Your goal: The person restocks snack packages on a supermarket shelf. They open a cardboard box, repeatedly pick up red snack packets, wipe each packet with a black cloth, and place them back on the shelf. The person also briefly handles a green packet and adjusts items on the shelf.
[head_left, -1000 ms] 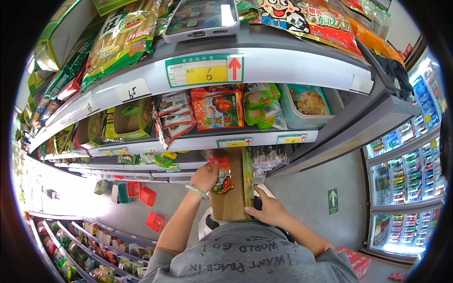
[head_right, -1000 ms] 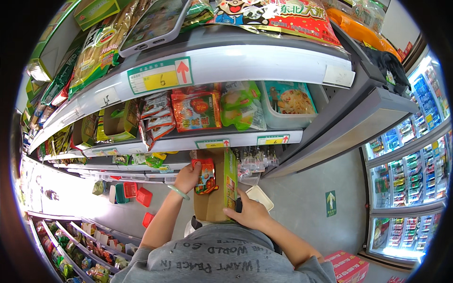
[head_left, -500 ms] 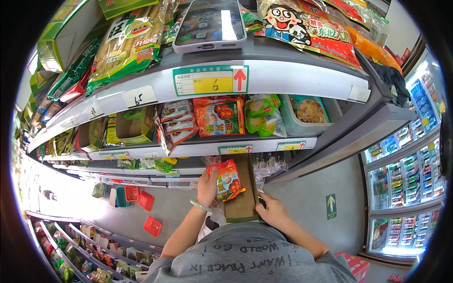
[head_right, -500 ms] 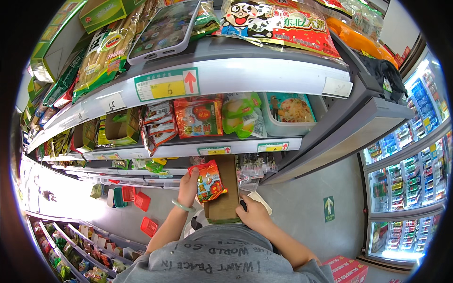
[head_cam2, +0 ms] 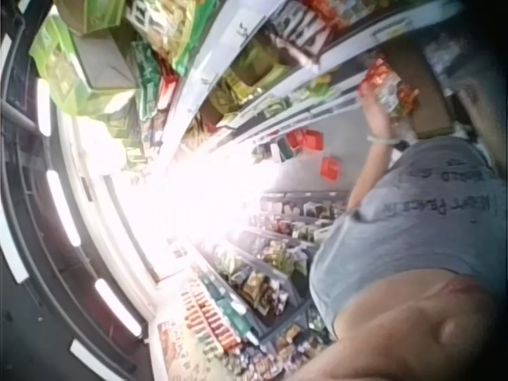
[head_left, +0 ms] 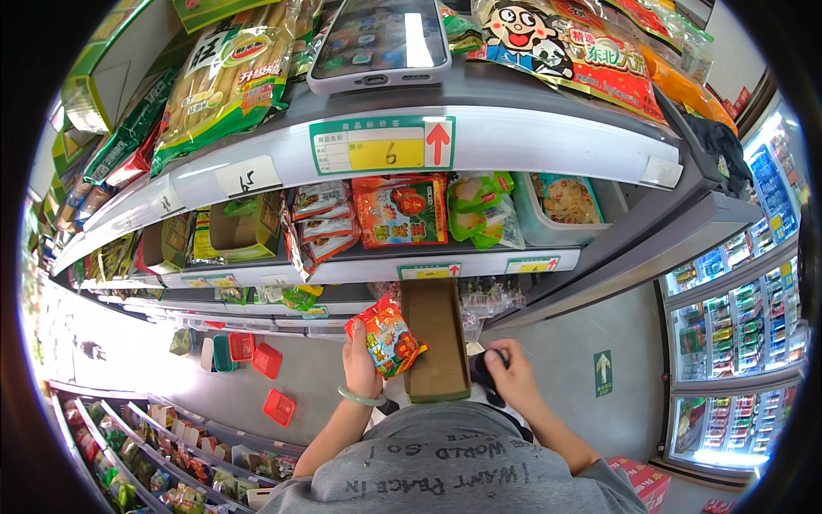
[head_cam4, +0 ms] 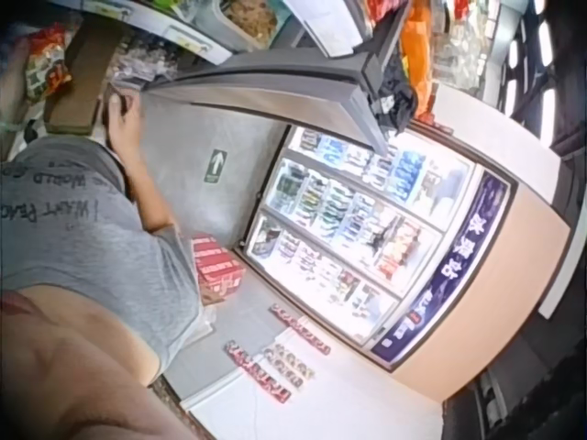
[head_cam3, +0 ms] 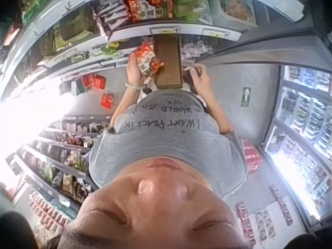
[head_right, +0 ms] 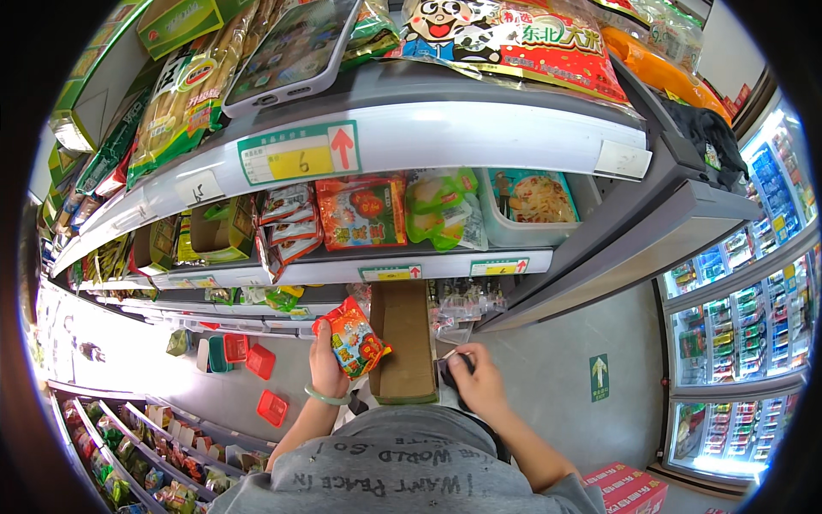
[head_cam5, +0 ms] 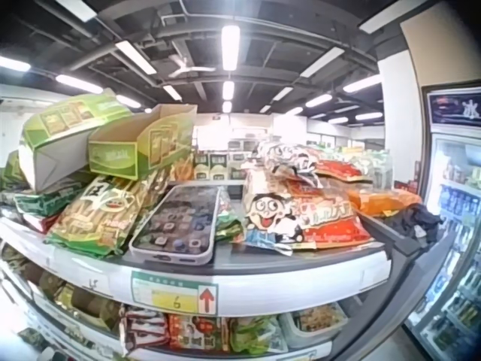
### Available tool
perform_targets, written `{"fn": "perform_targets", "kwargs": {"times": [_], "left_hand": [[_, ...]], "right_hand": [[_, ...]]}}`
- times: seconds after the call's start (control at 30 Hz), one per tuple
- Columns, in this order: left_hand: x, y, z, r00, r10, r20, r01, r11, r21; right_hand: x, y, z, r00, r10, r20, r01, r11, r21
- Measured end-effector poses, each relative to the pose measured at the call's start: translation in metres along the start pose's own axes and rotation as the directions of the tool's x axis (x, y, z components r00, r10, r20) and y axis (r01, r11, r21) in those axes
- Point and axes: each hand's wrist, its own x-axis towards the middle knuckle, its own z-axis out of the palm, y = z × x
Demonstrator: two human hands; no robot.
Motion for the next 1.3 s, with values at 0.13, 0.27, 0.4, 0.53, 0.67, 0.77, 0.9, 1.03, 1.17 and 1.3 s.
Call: {"fn": "perform_targets", "kwargs": {"times": [0.13,0.27,0.4,0.53,0.67,0.77,0.9,1.03,1.17,1.3], "left_hand": [[-0.007,0.010,-0.002,0.997,-0.054,0.059,0.059,0.994,-0.087],[-0.027,0.029,0.023,0.979,-0.154,0.137,0.163,0.985,-0.056],[-0.037,0.025,0.049,0.936,-0.189,0.298,0.153,0.978,0.141],[-0.058,0.029,0.065,0.770,-0.152,0.619,-0.207,0.859,0.468],[-0.068,0.018,0.062,0.738,-0.458,0.495,0.420,0.887,0.195],[-0.078,0.038,0.088,0.787,-0.219,0.577,0.248,0.968,0.028],[-0.079,0.037,0.094,0.806,-0.162,0.570,0.266,0.958,-0.104],[-0.078,0.045,0.104,0.748,-0.196,0.634,0.426,0.875,-0.232],[-0.070,0.042,0.096,0.782,-0.102,0.615,0.297,0.929,-0.223],[-0.071,0.030,0.097,0.804,-0.095,0.587,-0.033,0.979,0.204]], "right_hand": [[0.005,-0.018,-0.025,0.989,0.146,-0.029,-0.107,0.835,0.540],[-0.013,-0.080,-0.042,0.998,-0.047,-0.035,0.057,0.691,0.720],[-0.019,-0.086,-0.030,0.895,-0.432,0.109,0.269,0.719,0.640],[0.022,-0.122,-0.003,0.570,-0.761,0.310,0.820,0.550,-0.156],[0.024,-0.099,0.033,0.559,-0.805,0.200,0.788,0.439,-0.432],[0.024,-0.096,0.034,0.696,-0.703,0.149,0.699,0.615,-0.364],[0.005,-0.020,0.056,0.850,-0.525,0.036,0.509,0.837,0.203],[0.007,-0.026,0.071,0.722,-0.559,-0.407,0.691,0.549,0.471],[0.021,-0.059,0.006,0.593,-0.804,-0.030,0.783,0.585,-0.211],[-0.001,-0.023,0.023,0.484,-0.866,0.127,0.857,0.439,-0.271]]}}
